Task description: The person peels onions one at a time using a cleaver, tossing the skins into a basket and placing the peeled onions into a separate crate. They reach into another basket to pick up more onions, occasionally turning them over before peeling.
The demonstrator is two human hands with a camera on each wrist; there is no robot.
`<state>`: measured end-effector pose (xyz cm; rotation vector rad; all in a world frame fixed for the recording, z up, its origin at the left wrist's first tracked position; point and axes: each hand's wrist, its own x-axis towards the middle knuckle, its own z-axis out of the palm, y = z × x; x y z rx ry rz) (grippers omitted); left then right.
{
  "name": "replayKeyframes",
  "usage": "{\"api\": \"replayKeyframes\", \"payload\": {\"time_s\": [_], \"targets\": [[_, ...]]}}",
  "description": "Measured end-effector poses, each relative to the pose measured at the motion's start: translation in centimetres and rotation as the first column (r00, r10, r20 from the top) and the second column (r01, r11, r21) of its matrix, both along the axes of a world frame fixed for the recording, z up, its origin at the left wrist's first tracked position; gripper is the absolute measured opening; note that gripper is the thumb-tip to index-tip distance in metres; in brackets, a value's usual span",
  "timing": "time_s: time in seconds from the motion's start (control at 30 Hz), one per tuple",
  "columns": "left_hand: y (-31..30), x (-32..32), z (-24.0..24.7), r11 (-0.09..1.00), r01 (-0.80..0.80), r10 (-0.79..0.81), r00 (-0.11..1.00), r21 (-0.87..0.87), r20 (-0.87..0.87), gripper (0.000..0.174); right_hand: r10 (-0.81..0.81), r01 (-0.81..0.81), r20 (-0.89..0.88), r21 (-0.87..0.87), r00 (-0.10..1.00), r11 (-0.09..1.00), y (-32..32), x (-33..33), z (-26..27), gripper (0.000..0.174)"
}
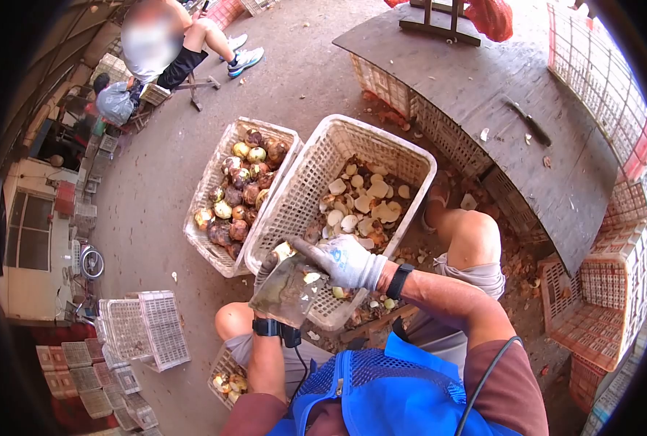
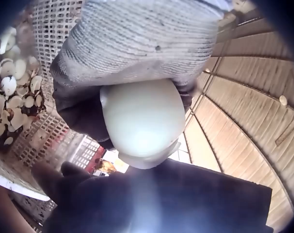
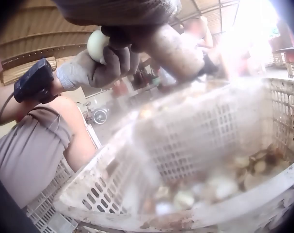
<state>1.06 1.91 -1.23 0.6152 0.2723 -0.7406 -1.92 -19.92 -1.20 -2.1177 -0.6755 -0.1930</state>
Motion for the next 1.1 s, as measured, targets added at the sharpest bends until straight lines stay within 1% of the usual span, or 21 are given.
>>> {"api": "replayKeyframes", "payload": {"time_s": [0.03, 0.07, 0.1, 0.13, 0.17, 0.23, 0.3, 0.33, 0.4, 0.43, 0.47, 0.57, 0.6, 0.7, 0.73, 0.77, 0.83, 0.93, 1.03, 1.07, 1.1], "targets": [[-0.2, -0.1, 0.7, 0.999, -0.018, 0.014, 0.996, 0.044, 0.086, 0.041, 0.015, -0.014, 0.024, -0.027, 1.000, 1.000, 0.0, 0.3, 0.1, 0.084], [0.3, 0.2, 0.8, 1.000, -0.001, -0.001, 0.998, 0.031, 0.056, 0.035, 0.029, -0.027, 0.047, -0.055, 0.998, 0.998, -0.1, 0.4, 0.1, 0.086], [0.7, 0.3, 0.7, 0.945, 0.051, -0.168, 0.923, 0.323, 0.347, 0.036, 0.020, -0.019, 0.021, -0.069, 1.000, 0.997, 0.0, 0.3, 0.2, 0.087], [0.9, 0.4, 0.6, 0.809, 0.001, -0.392, 0.745, 0.587, 0.539, 0.038, 0.011, -0.011, -0.005, -0.083, 1.000, 0.996, 0.2, 0.3, 0.4, 0.087], [1.1, 0.6, 0.6, 0.620, -0.143, -0.628, 0.500, 0.772, 0.597, 0.040, 0.001, -0.004, -0.029, -0.099, 1.000, 0.995, 0.3, 0.5, 0.5, 0.087], [1.4, 0.9, 0.6, 0.512, -0.238, -0.749, 0.346, 0.825, 0.565, 0.046, 0.003, -0.008, -0.088, -0.054, 0.996, 0.999, 0.5, 0.7, 0.6, 0.082], [1.4, 1.6, 0.7, 0.710, -0.036, -0.563, 0.570, 0.703, 0.598, 0.056, 0.019, -0.015, -0.131, 0.038, 0.991, 0.999, 0.5, 0.8, 0.5, 0.079], [1.4, 2.0, 0.7, 0.797, 0.038, -0.463, 0.680, 0.603, 0.569, 0.061, -0.014, 0.034, -0.179, 0.110, 0.984, 0.993, 1.0, 0.8, 0.5, 0.073], [1.8, 2.6, 1.2, 0.928, 0.118, -0.271, 0.864, 0.353, 0.425, 0.071, -0.001, 0.054, -0.236, 0.217, 0.972, 0.975, 1.6, 0.7, 0.2, 0.069], [1.8, 2.8, 1.6, 0.970, 0.123, -0.186, 0.931, 0.208, 0.316, 0.077, 0.008, 0.066, -0.267, 0.267, 0.964, 0.961, 1.7, 0.6, 0.3, 0.067], [1.8, 2.8, 2.1, 0.951, 0.135, -0.207, 0.946, 0.277, 0.250, 0.084, 0.034, 0.107, -0.415, 0.312, 0.909, 0.944, 1.7, 0.4, 0.5, 0.060], [1.9, 2.0, 1.1, 0.850, 0.135, -0.335, 0.885, 0.510, 0.325, 0.085, -0.007, 0.188, -0.488, 0.324, 0.873, 0.927, 1.0, 1.5, 0.7, 0.056], [0.9, 1.7, 2.7, 0.873, 0.175, -0.318, 0.911, 0.456, 0.260, 0.089, -0.006, 0.145, -0.472, 0.260, 0.882, 0.955, 0.7, 1.5, 1.4, 0.054], [0.6, 1.9, 3.3, 0.909, 0.211, -0.308, 0.921, 0.358, 0.240, 0.092, -0.121, 0.222, -0.506, 0.145, 0.854, 0.964, 0.3, 1.7, 2.7, 0.057], [1.2, 2.0, 2.6, 0.878, 0.242, -0.355, 0.908, 0.414, 0.222, 0.095, -0.136, 0.209, -0.481, 0.102, 0.866, 0.972, 0.0, 2.1, 1.8, 0.058], [1.4, 1.9, 2.5, 0.878, 0.242, -0.360, 0.902, 0.412, 0.237, 0.096, -0.119, 0.159, -0.454, 0.049, 0.883, 0.986, -0.4, 2.3, 1.6, 0.065], [1.3, 1.8, 2.3, 0.882, 0.240, -0.368, 0.889, 0.405, 0.274, 0.098, -0.176, 0.191, -0.374, 0.001, 0.910, 0.982, -0.6, 1.9, 2.0, 0.074], [2.1, 1.6, 1.1, 0.903, 0.255, -0.341, 0.915, 0.345, 0.216, 0.104, 0.031, 0.082, -0.351, 0.302, 0.936, 0.950, -0.9, 1.0, 2.5, 0.084], [1.2, 1.3, 2.3, 0.899, 0.285, -0.360, 0.913, 0.334, 0.190, 0.104, 0.153, -0.010, -0.450, 0.304, 0.880, 0.953, -1.2, 0.6, 3.4, 0.087], [0.9, 1.2, 2.9, 0.892, 0.297, -0.373, 0.910, 0.340, 0.184, 0.104, 0.148, -0.026, -0.368, 0.317, 0.918, 0.948, -0.9, 0.7, 2.4, 0.086], [1.1, 1.2, 2.5, 0.874, 0.338, -0.415, 0.893, 0.349, 0.175, 0.102, 0.138, -0.048, -0.319, 0.276, 0.938, 0.960, -0.9, 0.7, 2.3, 0.086]]}}
